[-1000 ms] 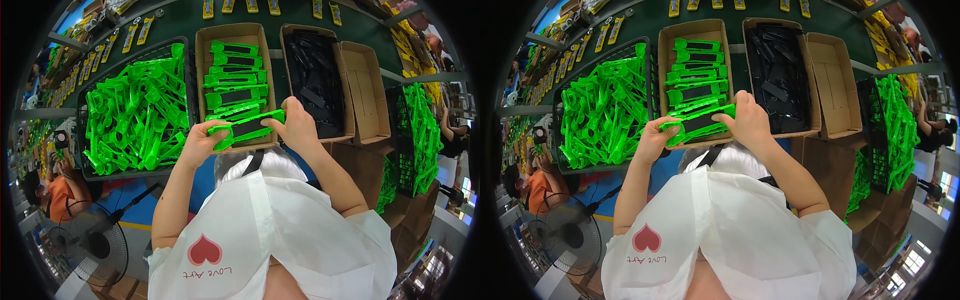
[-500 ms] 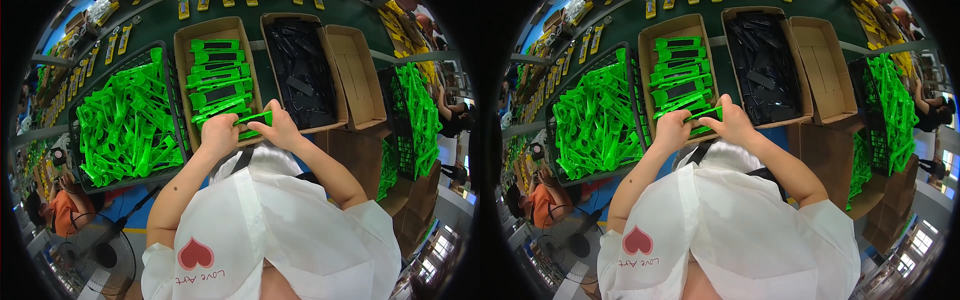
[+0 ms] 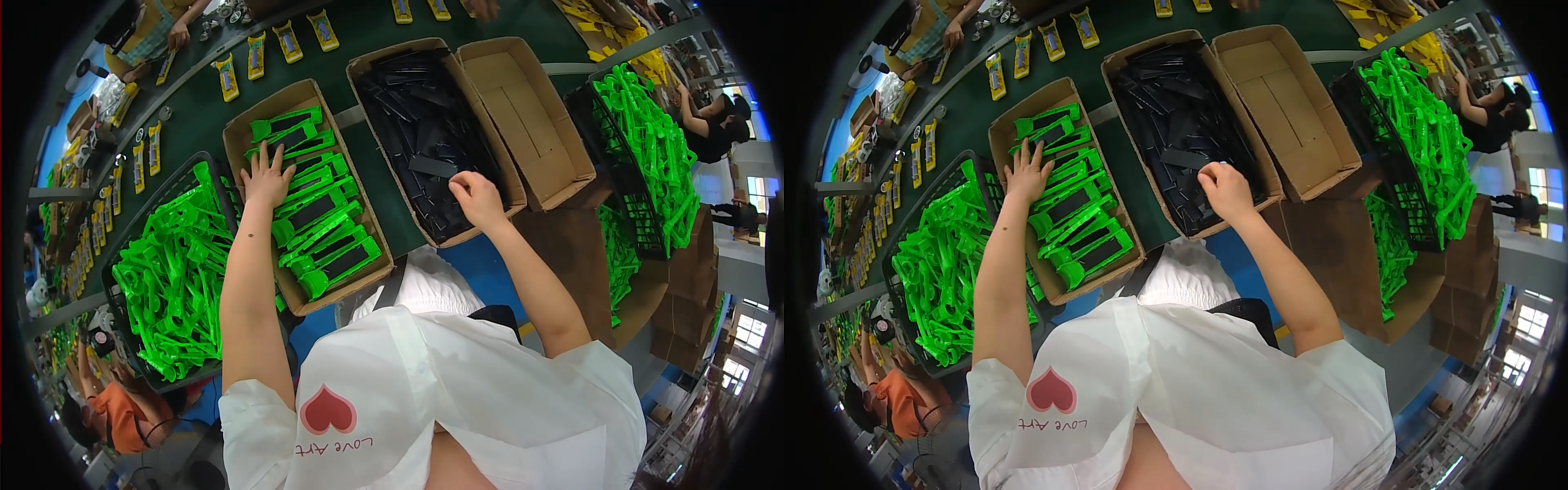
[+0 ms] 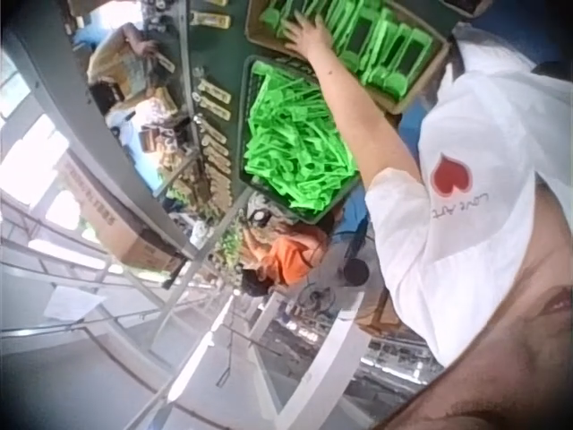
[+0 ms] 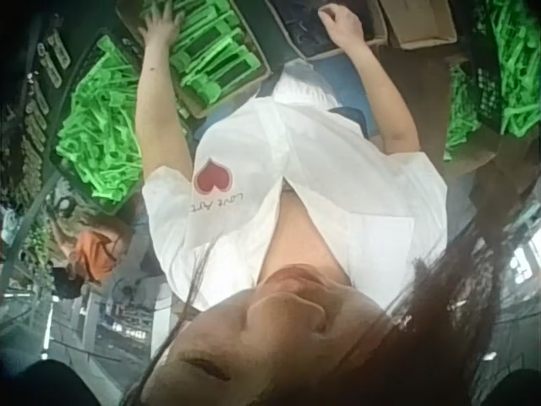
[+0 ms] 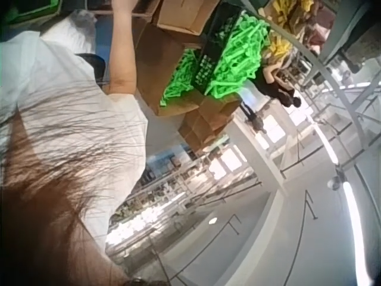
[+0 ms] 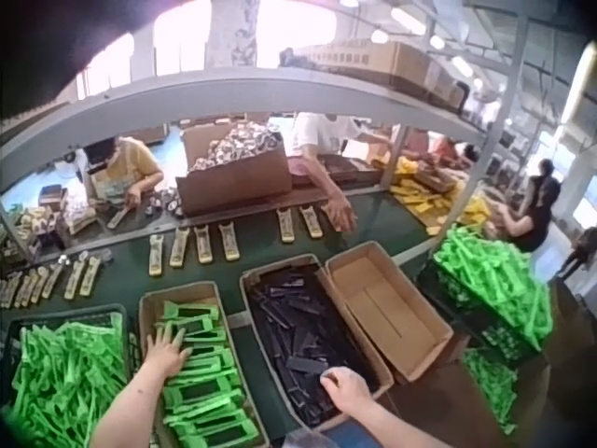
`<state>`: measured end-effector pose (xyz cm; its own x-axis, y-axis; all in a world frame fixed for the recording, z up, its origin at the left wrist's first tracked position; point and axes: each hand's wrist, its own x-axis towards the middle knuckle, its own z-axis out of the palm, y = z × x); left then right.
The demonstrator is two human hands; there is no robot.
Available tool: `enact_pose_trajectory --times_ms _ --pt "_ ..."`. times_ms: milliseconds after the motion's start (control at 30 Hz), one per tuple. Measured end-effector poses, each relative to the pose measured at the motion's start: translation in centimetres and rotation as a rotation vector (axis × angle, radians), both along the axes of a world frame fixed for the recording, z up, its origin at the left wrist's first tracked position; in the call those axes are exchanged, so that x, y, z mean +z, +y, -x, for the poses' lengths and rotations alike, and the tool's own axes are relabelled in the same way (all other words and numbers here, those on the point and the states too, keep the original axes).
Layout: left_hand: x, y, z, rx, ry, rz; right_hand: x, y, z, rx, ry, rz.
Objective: Assembling green plastic flashlight housings with internal black components on a factory assembly line.
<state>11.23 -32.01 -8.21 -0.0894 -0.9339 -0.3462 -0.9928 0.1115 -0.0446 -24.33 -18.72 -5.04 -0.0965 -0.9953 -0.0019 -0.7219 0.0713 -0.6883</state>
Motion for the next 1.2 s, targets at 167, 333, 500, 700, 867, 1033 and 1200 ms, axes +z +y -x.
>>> enact_pose_trajectory --times_ms 167,333,500,700,867,1033,1200 --pt "1.4 1.7 0.9 -0.018 0.217 0.294 -2.0 -2.3 0.3 0.076 0.335 0.113" --pt "5.0 7.9 1.1 -0.051 0.744 0.731 -2.4 -2.5 1.8 0.166 0.193 0.064" --pt "5.4 12.0 -8.4 0.395 0.553 0.802 1.0 -1.4 -0.9 0.058 -0.282 -0.066" --pt "0.7 11.3 -17.4 0.242 0.339 0.584 3.1 1.0 -4.0 -0.069 -0.386 -0.036" --pt "0.0 11.4 -19.5 0.361 0.751 0.232 4.0 2.5 -6.9 0.044 -0.411 -0.052" --pt "1.6 9.8 -17.8 0.052 -0.11 0.217 3.8 4.2 -5.9 0.087 -0.417 -0.037" --pt "2.2 7.2 -20.9 0.016 -0.204 -0.067 3.0 4.2 -3.7 0.07 -0.394 -0.054"
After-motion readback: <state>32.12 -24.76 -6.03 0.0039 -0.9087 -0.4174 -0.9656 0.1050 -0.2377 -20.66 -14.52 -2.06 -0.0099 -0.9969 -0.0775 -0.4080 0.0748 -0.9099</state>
